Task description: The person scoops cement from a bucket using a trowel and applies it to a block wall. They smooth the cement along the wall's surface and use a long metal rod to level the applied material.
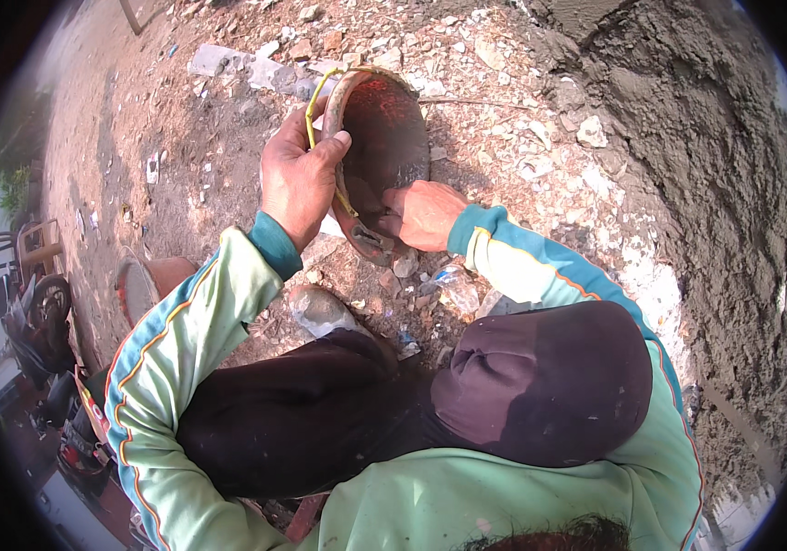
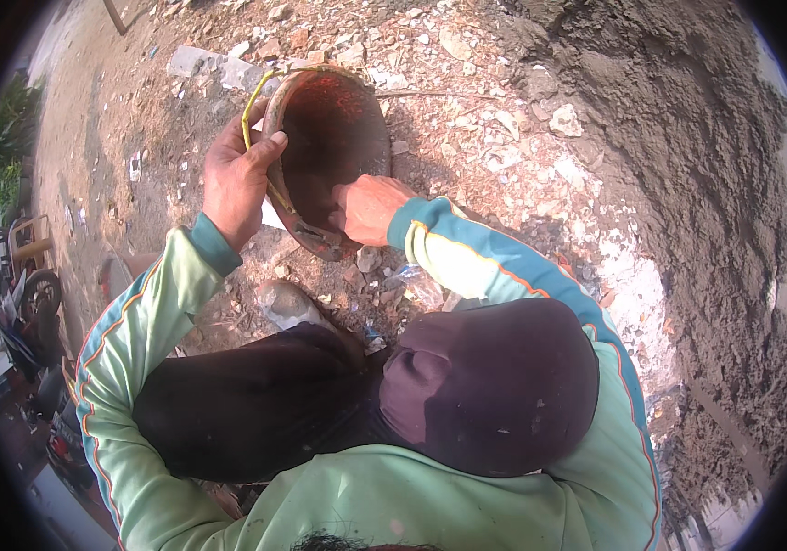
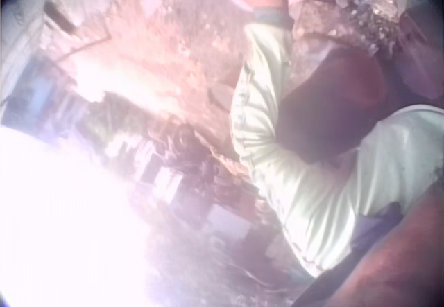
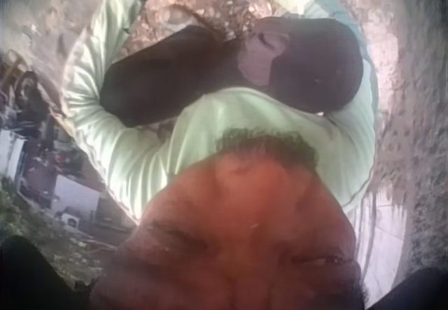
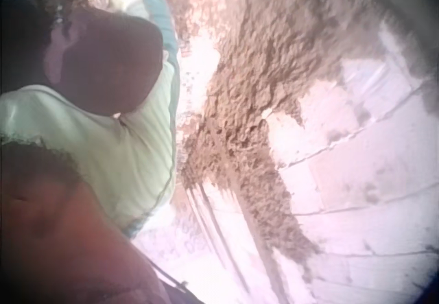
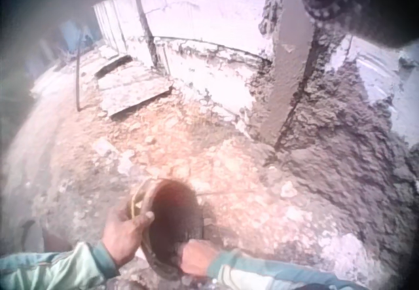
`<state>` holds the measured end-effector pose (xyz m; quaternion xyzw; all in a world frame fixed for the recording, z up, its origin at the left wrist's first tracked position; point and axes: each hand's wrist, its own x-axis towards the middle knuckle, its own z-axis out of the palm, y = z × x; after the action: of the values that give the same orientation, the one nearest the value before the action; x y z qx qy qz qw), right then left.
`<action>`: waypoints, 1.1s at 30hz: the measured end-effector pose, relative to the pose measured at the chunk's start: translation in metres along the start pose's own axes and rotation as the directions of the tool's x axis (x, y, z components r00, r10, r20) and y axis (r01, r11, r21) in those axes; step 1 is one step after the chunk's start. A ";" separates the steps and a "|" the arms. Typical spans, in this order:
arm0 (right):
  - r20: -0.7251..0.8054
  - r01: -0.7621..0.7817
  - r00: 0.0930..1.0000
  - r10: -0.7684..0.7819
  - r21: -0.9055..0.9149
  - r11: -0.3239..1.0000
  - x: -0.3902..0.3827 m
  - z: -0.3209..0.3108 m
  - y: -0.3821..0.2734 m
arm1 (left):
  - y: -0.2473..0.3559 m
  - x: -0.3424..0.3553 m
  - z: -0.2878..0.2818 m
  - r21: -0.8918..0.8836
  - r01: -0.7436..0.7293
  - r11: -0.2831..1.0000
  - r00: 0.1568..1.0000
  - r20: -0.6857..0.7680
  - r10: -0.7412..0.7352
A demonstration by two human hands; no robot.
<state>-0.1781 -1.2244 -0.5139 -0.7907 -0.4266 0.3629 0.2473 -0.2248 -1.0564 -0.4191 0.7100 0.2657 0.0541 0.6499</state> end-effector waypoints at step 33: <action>0.214 -0.267 0.963 0.164 0.842 0.470 -0.065 -0.116 0.162 | -0.024 0.073 -0.138 -0.122 -0.003 0.993 0.981 -0.192 -0.021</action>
<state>-0.0305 -1.3723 -0.5327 -0.5882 -0.0971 0.5953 0.5387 -0.2284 -0.9003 -0.4410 0.6593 0.3269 0.1360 0.6633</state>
